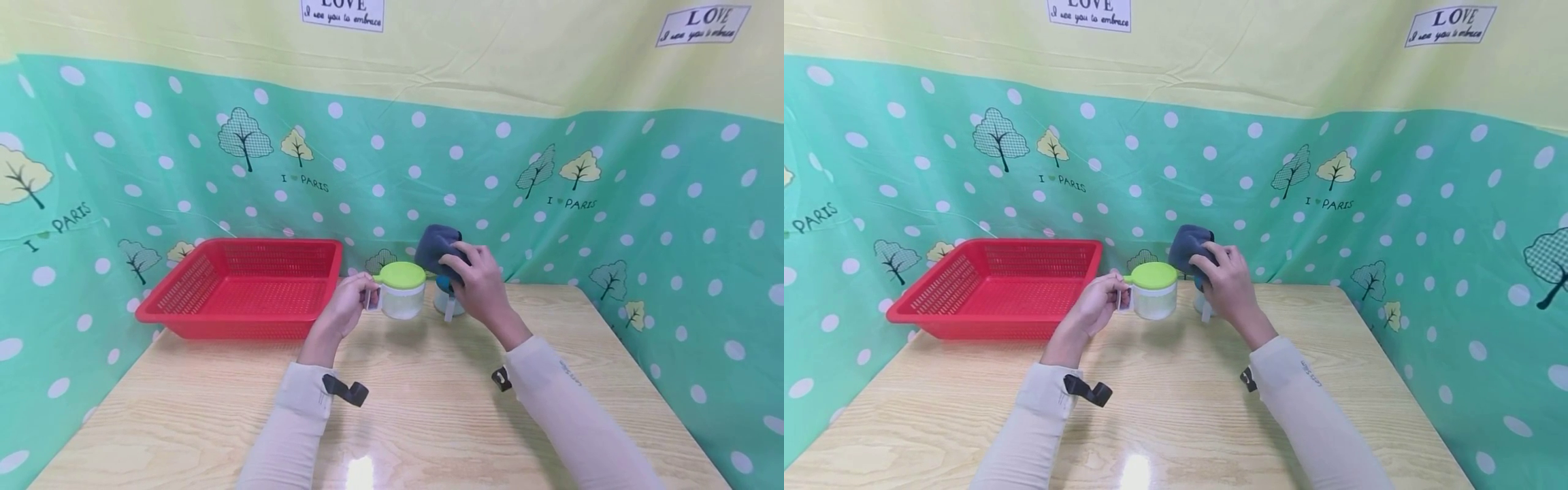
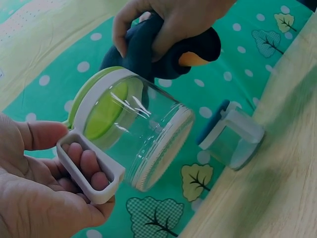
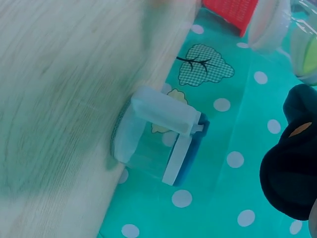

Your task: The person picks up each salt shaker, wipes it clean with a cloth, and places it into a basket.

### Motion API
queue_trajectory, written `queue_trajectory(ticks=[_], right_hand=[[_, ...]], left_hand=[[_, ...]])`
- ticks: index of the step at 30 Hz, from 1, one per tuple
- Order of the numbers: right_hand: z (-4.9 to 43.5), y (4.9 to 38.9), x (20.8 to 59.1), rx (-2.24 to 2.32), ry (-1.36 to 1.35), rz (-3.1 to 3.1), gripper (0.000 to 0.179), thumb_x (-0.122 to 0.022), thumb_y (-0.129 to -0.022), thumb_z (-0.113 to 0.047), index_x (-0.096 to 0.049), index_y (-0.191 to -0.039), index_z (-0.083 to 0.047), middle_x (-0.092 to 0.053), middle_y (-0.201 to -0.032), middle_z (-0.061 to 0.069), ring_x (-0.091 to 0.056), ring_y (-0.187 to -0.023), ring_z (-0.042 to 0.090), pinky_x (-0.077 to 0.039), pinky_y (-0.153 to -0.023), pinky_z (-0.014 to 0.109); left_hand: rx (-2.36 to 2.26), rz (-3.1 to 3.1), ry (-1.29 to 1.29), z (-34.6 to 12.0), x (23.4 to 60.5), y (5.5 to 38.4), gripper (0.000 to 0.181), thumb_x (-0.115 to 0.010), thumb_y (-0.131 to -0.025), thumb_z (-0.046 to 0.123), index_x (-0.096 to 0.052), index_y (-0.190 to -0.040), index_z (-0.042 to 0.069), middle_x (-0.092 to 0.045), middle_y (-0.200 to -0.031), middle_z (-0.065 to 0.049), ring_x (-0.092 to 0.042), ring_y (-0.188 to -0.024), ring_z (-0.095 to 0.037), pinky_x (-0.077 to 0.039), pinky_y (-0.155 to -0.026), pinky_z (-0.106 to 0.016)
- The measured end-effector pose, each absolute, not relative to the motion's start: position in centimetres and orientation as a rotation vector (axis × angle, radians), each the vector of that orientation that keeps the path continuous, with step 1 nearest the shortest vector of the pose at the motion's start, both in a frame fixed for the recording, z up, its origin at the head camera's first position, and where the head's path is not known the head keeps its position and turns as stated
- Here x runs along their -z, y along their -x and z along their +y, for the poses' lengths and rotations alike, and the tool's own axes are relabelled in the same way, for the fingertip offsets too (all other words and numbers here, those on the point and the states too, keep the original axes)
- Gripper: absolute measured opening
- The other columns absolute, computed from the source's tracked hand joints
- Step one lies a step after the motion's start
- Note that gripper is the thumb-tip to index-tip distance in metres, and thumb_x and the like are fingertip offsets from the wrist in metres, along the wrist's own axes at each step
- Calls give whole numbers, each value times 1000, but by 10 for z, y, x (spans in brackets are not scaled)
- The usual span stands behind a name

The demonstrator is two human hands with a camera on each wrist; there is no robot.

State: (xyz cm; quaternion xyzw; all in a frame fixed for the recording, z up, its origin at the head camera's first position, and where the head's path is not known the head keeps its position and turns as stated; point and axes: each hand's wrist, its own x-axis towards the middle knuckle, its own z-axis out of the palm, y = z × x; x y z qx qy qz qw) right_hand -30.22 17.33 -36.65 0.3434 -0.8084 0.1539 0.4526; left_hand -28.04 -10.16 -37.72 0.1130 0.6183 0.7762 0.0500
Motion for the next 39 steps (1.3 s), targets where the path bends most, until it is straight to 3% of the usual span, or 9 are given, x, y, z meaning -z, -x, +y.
queue_trajectory(ticks=[28,39], right_hand=[[151,287,361,-479,-888,-1926,34,-76,-77,5,-72,-107,-11,-66,-122,22,-60,-94,46,-55,-78,56],[138,284,365,-505,-943,-1928,30,-76,-82,1,-71,-109,-11,-65,-122,21,-60,-94,44,-56,-78,54]], left_hand=[[-2368,1920,-314,-99,379,281,19,-47,-93,0,-52,-76,6,-49,-73,-6,-46,-72,-19,-41,-70,-27],[-2340,1959,-324,-96,378,280,19,-48,-93,0,-52,-76,6,-50,-69,-5,-47,-68,-19,-39,-69,-28]])
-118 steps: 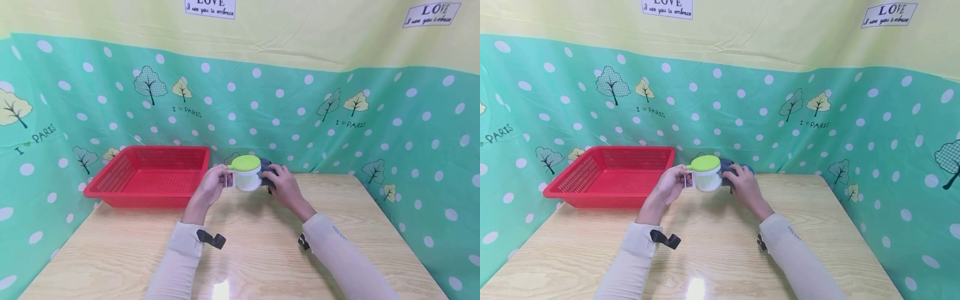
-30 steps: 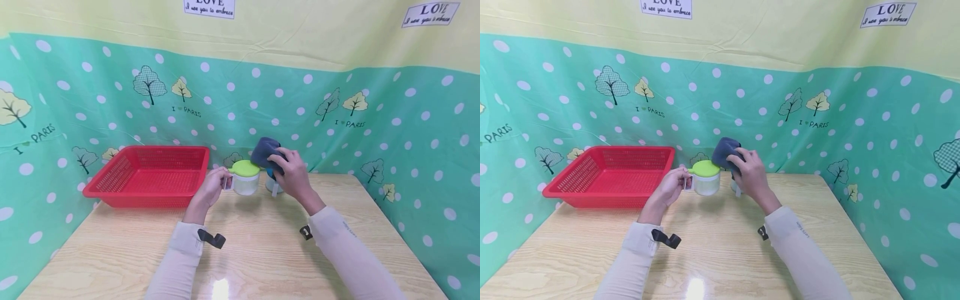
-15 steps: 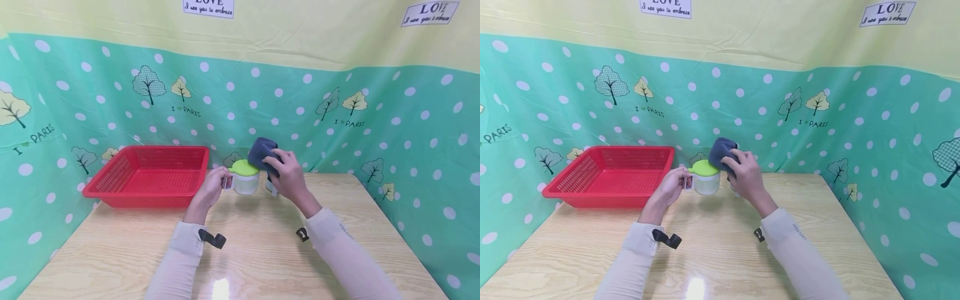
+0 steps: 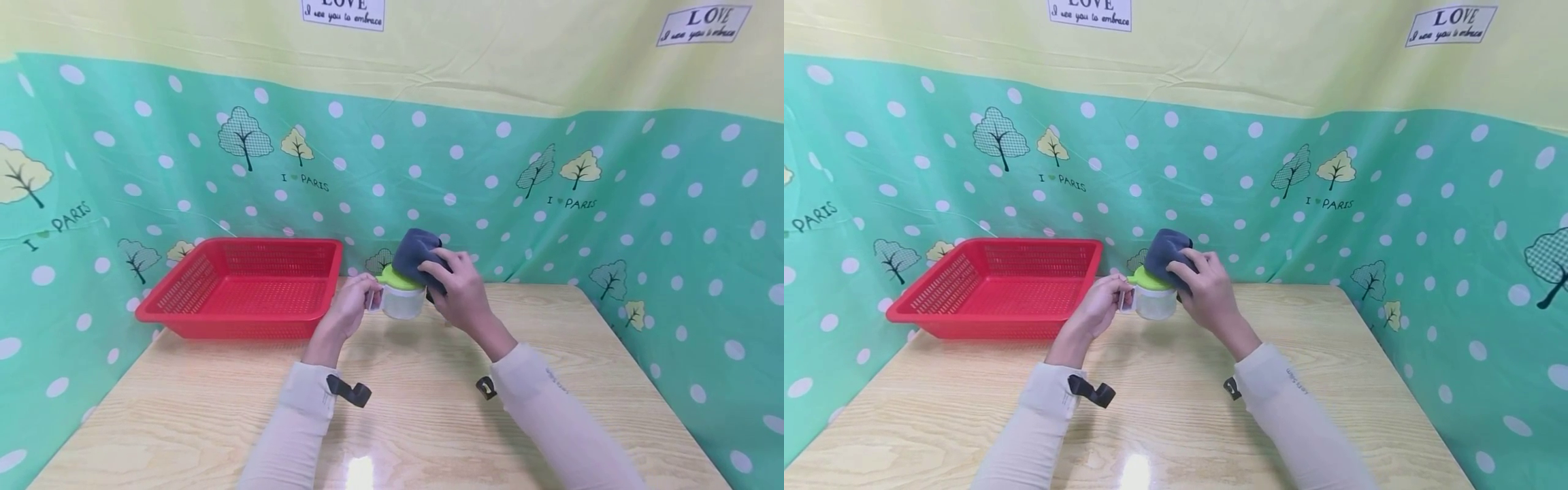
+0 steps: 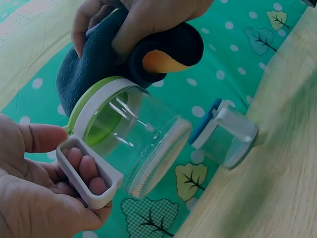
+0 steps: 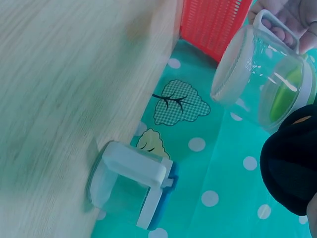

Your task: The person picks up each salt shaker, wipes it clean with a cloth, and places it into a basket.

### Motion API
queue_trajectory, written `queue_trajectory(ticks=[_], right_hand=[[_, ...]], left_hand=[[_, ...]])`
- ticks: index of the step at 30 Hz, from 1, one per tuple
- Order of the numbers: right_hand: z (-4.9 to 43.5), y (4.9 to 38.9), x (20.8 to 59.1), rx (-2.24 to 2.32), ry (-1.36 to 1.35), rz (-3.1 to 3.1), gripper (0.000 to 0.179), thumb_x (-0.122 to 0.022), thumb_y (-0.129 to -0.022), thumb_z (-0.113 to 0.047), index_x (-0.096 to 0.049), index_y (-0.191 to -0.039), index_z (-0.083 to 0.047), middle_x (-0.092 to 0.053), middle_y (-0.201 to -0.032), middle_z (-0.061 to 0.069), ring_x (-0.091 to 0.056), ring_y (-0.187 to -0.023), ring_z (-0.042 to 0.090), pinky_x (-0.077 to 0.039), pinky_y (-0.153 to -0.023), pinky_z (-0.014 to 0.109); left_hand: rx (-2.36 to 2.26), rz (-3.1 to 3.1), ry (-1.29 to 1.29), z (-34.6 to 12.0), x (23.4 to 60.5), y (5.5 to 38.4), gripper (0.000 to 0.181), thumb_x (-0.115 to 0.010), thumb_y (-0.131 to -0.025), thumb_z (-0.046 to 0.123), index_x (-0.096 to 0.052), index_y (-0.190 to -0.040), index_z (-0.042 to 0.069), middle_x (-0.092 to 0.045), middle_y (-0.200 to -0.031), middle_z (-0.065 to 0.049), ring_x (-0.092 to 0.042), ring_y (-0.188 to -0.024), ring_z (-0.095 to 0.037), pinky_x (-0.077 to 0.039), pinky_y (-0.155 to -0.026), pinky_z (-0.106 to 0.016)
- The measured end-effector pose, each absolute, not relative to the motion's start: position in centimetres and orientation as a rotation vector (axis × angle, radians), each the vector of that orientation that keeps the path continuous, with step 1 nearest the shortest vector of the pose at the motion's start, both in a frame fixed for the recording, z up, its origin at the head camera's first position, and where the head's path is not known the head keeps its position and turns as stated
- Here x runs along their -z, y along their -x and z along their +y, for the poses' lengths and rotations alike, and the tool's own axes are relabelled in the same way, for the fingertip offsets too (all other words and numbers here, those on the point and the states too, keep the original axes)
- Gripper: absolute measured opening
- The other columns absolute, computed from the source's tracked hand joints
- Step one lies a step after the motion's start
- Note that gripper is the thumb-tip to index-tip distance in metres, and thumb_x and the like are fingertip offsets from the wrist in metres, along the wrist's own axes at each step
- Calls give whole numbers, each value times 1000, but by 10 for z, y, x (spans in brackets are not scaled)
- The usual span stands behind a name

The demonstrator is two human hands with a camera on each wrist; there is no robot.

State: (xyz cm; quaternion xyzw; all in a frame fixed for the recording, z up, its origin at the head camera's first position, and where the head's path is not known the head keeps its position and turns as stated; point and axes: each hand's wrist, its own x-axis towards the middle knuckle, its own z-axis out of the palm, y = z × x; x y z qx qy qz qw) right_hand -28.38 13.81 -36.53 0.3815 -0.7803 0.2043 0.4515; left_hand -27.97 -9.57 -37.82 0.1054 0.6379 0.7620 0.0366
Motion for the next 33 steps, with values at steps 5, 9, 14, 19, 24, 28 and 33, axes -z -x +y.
queue_trajectory(ticks=[5,9,14,19,24,28,33], right_hand=[[134,282,368,-522,-954,-1926,31,-76,-81,2,-71,-109,-11,-65,-122,21,-60,-95,44,-55,-79,54],[132,280,369,-527,-977,-1920,35,-77,-79,3,-70,-111,-12,-64,-123,21,-59,-95,42,-55,-79,53],[129,278,369,-560,-982,-1907,39,-80,-77,4,-69,-111,-11,-64,-124,22,-59,-96,42,-55,-81,54],[127,276,368,-586,-976,-1906,39,-79,-78,4,-69,-112,-12,-63,-124,22,-60,-98,42,-55,-83,55],[121,273,368,-594,-958,-1893,37,-75,-79,4,-70,-112,-12,-63,-123,22,-60,-98,43,-55,-81,55],[116,272,366,-597,-936,-1883,37,-76,-79,4,-70,-112,-13,-63,-123,22,-60,-98,44,-55,-79,56],[119,272,366,-567,-909,-1890,36,-78,-78,4,-72,-110,-11,-64,-121,24,-60,-97,45,-54,-80,57]], left_hand=[[-2325,1978,-323,-97,380,282,18,-48,-93,0,-53,-77,6,-50,-68,-5,-48,-68,-18,-40,-70,-29],[-2325,1976,-318,-96,380,282,18,-48,-93,-1,-53,-77,6,-50,-69,-5,-48,-68,-18,-40,-69,-29],[-2335,1972,-298,-95,379,281,19,-48,-93,-1,-52,-76,7,-50,-70,-5,-48,-68,-18,-41,-69,-28],[-2339,1969,-305,-96,379,281,19,-46,-94,-1,-52,-77,6,-50,-71,-5,-47,-69,-18,-41,-69,-28],[-2346,1959,-313,-97,379,281,20,-45,-94,-2,-51,-77,6,-50,-72,-5,-46,-69,-18,-41,-69,-27],[-2363,1946,-310,-98,378,281,20,-45,-94,-2,-51,-76,6,-50,-72,-5,-46,-68,-18,-40,-68,-27],[-2383,1930,-298,-99,377,281,21,-46,-94,-2,-50,-75,7,-51,-70,-5,-46,-68,-18,-40,-68,-27]])
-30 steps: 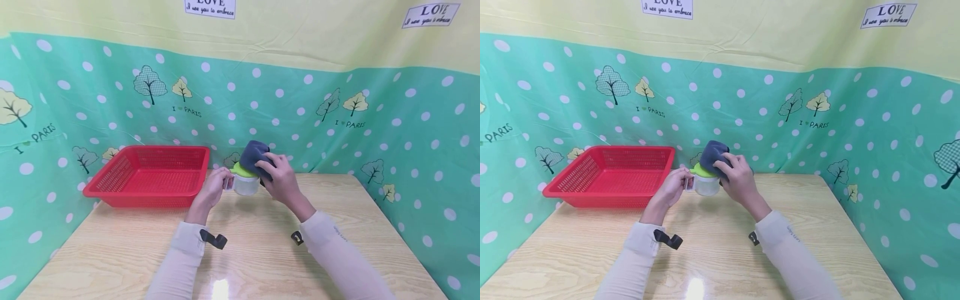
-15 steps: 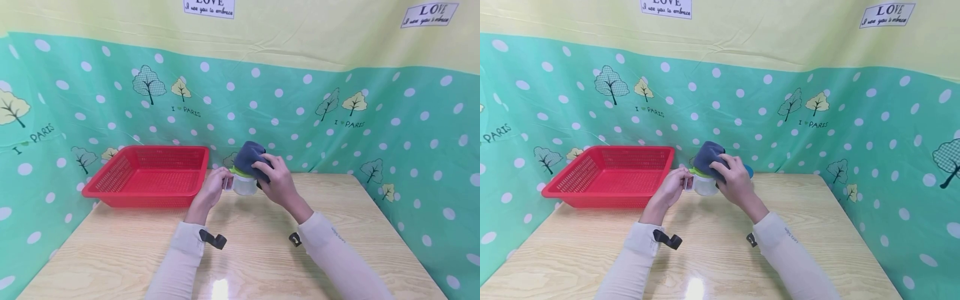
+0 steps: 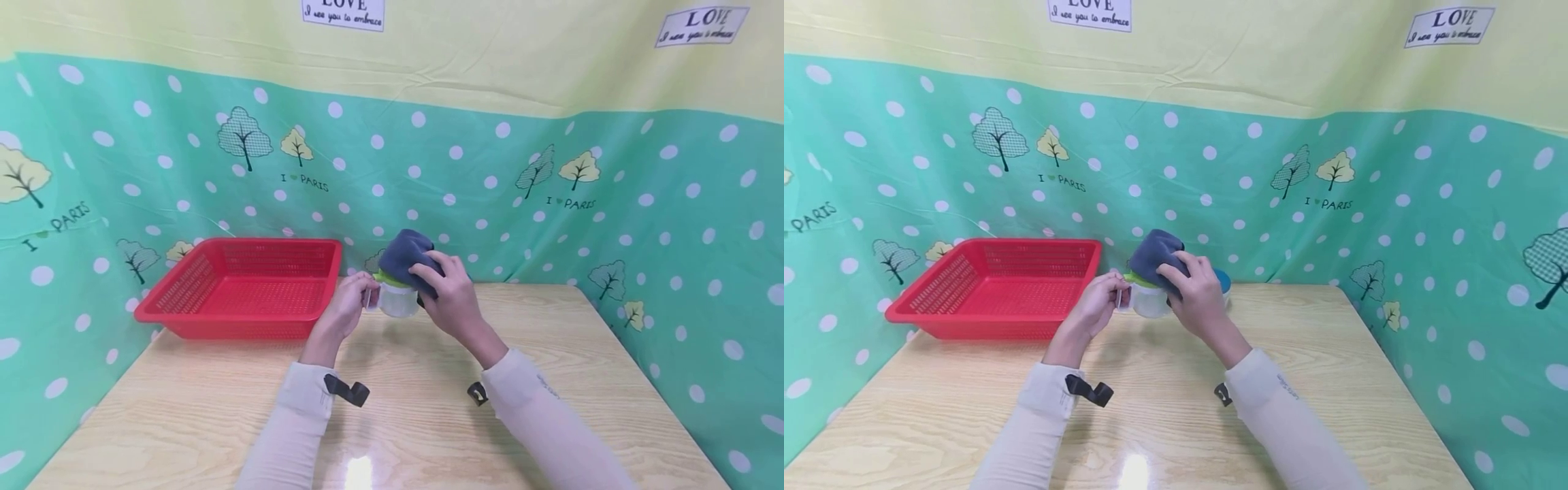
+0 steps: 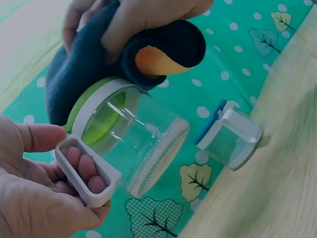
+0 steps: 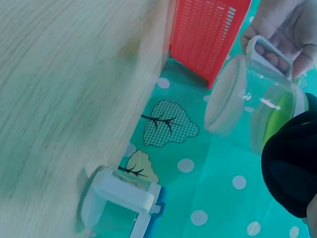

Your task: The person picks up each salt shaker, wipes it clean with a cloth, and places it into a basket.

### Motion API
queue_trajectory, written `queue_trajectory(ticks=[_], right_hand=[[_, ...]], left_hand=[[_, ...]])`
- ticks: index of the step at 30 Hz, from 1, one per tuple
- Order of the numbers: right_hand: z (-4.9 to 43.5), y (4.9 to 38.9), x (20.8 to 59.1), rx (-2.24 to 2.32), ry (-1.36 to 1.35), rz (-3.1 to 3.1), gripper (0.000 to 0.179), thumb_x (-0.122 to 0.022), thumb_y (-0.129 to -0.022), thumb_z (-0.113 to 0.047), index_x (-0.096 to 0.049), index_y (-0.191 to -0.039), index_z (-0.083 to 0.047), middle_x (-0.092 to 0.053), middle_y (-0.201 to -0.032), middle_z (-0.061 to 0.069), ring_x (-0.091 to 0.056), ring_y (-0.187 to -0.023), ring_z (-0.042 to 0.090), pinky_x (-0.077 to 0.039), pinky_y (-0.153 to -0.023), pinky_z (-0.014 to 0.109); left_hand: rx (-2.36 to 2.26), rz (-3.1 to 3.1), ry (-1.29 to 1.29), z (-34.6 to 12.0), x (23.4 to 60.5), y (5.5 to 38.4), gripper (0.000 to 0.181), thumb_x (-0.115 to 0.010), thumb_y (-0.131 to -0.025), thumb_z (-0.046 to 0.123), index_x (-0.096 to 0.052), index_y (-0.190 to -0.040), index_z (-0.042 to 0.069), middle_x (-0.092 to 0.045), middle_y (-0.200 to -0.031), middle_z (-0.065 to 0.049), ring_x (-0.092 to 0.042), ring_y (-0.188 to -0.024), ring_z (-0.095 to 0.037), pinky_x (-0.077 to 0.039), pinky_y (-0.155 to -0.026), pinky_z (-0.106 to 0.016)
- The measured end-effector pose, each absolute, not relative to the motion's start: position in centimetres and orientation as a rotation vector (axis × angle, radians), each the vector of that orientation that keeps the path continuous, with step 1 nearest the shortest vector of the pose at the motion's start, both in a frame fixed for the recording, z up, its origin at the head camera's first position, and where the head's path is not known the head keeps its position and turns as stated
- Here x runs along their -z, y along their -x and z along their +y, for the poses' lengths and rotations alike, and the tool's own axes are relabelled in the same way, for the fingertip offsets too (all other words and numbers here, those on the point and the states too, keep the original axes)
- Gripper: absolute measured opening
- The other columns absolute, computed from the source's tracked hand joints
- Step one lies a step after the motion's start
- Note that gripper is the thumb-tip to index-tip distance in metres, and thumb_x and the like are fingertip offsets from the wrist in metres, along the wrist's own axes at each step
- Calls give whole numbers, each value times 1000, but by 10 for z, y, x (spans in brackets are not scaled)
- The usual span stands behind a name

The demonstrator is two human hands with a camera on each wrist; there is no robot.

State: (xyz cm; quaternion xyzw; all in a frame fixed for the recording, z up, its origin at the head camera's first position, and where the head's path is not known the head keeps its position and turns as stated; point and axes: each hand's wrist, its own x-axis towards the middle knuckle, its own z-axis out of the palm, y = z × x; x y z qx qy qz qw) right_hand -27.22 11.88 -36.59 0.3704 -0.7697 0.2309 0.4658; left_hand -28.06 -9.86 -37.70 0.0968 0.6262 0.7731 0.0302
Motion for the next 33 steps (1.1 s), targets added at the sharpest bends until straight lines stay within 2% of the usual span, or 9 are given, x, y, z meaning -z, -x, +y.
queue_trajectory(ticks=[10,18,23,33], right_hand=[[134,283,373,-546,-844,-1914,37,-75,-77,7,-71,-110,-10,-64,-119,28,-60,-98,49,-52,-79,58],[135,291,371,-585,-749,-2014,37,-75,-79,7,-72,-111,-11,-64,-122,26,-58,-97,48,-52,-81,60],[130,291,367,-573,-760,-2043,35,-76,-81,5,-72,-112,-13,-64,-123,25,-59,-97,48,-53,-82,60],[119,278,358,-496,-860,-2039,40,-82,-79,2,-73,-114,-14,-64,-127,21,-59,-98,44,-57,-80,56]], left_hand=[[-2372,1916,-313,-99,376,281,20,-47,-95,-1,-51,-77,7,-51,-71,-5,-47,-70,-18,-41,-70,-27],[-2310,1941,-358,-100,377,280,18,-47,-96,1,-51,-78,5,-49,-74,-7,-48,-73,-20,-40,-74,-30],[-2314,1938,-367,-100,378,280,18,-47,-95,1,-51,-78,5,-50,-71,-6,-48,-71,-20,-40,-72,-29],[-2328,1947,-363,-99,379,281,19,-46,-95,0,-49,-77,5,-48,-70,-6,-45,-69,-20,-40,-73,-29]])
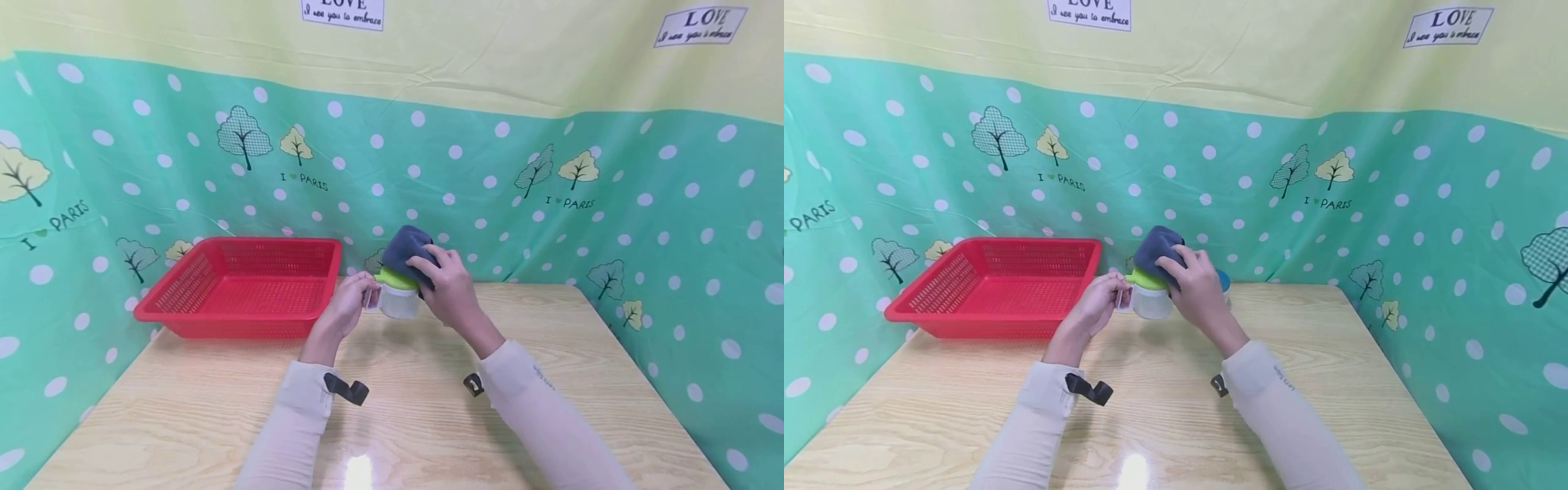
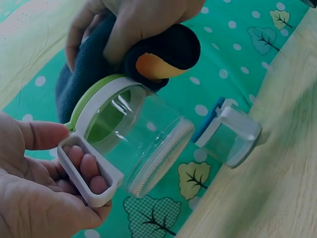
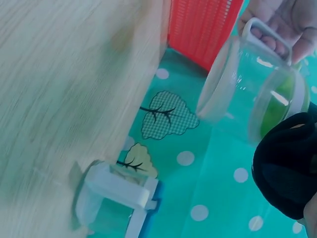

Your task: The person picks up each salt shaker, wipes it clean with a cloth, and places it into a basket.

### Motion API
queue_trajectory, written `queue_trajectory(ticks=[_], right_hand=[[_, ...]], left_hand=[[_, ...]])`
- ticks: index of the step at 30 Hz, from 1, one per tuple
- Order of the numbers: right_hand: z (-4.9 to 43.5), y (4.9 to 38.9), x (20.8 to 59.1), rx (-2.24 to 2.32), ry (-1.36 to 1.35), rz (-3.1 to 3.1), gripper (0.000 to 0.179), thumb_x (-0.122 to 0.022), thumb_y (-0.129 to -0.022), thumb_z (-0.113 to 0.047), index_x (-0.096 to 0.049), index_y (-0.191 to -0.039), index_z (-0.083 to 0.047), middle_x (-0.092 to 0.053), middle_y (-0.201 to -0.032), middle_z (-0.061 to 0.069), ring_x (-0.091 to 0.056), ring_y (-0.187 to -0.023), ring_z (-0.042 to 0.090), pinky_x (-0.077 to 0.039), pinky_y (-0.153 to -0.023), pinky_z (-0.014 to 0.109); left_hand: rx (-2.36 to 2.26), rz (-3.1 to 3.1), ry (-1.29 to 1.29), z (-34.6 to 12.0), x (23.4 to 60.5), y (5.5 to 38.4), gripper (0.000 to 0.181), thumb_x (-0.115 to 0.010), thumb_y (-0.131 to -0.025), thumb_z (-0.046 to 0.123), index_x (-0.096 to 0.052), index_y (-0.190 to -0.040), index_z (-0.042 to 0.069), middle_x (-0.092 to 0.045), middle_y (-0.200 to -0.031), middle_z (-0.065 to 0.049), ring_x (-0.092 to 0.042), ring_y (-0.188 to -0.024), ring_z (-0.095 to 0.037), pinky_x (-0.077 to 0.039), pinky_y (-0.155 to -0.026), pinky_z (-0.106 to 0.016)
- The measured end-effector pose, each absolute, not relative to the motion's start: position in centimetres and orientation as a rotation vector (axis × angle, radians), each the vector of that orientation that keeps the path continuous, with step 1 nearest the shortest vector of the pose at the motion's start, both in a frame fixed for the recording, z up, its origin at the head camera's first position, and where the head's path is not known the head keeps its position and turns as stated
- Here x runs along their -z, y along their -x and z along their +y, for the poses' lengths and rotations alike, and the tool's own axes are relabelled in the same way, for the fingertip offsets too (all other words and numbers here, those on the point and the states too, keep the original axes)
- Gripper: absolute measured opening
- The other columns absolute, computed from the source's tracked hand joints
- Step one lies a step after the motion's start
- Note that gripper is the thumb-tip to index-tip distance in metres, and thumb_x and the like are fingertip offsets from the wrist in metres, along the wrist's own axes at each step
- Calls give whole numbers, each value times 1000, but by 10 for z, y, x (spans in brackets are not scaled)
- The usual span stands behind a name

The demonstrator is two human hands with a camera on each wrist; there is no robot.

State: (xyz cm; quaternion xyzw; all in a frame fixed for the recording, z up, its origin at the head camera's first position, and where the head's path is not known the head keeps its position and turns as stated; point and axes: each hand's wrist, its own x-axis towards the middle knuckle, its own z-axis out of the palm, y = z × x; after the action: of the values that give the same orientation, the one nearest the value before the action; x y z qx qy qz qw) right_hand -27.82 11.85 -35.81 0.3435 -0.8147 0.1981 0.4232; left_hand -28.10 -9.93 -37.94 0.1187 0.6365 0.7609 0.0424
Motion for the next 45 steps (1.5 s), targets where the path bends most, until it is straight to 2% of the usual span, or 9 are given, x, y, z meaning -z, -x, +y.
queue_trajectory(ticks=[11,19,22,26,36,41,45], right_hand=[[112,267,357,-461,-927,-1978,36,-81,-80,1,-73,-112,-13,-65,-123,20,-59,-93,42,-58,-71,55],[115,260,359,-493,-948,-1963,34,-79,-82,2,-73,-112,-13,-65,-122,21,-60,-93,42,-57,-75,55],[117,258,359,-508,-948,-1959,35,-79,-81,2,-73,-113,-13,-65,-122,21,-60,-95,43,-57,-77,55],[122,257,361,-517,-917,-1957,39,-80,-79,4,-72,-113,-13,-65,-123,21,-60,-95,43,-56,-79,55],[140,265,366,-529,-818,-1946,40,-80,-78,6,-73,-112,-13,-65,-121,25,-61,-100,48,-53,-81,58],[146,272,364,-527,-799,-1984,37,-81,-80,4,-73,-112,-12,-65,-123,25,-59,-95,47,-56,-77,57],[149,277,363,-537,-779,-2050,35,-79,-82,4,-74,-113,-13,-64,-124,24,-59,-98,47,-56,-80,58]], left_hand=[[-2378,1935,-291,-99,379,282,23,-46,-95,-1,-51,-75,8,-50,-72,-3,-46,-74,-17,-39,-72,-28],[-2403,1932,-279,-99,380,282,25,-45,-96,-2,-50,-73,6,-49,-72,-4,-44,-73,-17,-38,-69,-27],[-2414,1931,-286,-99,379,282,27,-45,-95,-2,-50,-71,6,-49,-71,-4,-44,-78,-18,-38,-69,-27],[-2421,1932,-280,-100,379,283,27,-45,-95,-2,-51,-70,6,-49,-73,-4,-43,-88,-17,-37,-74,-27],[-2405,1958,-331,-101,376,283,24,-46,-94,-1,-51,-71,3,-46,-83,-7,-41,-93,-20,-36,-79,-30],[-2361,1950,-342,-101,376,282,22,-47,-95,0,-51,-74,4,-47,-77,-7,-44,-82,-21,-38,-78,-30],[-2326,1942,-363,-100,377,280,19,-48,-95,1,-50,-77,6,-48,-73,-6,-46,-75,-20,-38,-77,-30]])
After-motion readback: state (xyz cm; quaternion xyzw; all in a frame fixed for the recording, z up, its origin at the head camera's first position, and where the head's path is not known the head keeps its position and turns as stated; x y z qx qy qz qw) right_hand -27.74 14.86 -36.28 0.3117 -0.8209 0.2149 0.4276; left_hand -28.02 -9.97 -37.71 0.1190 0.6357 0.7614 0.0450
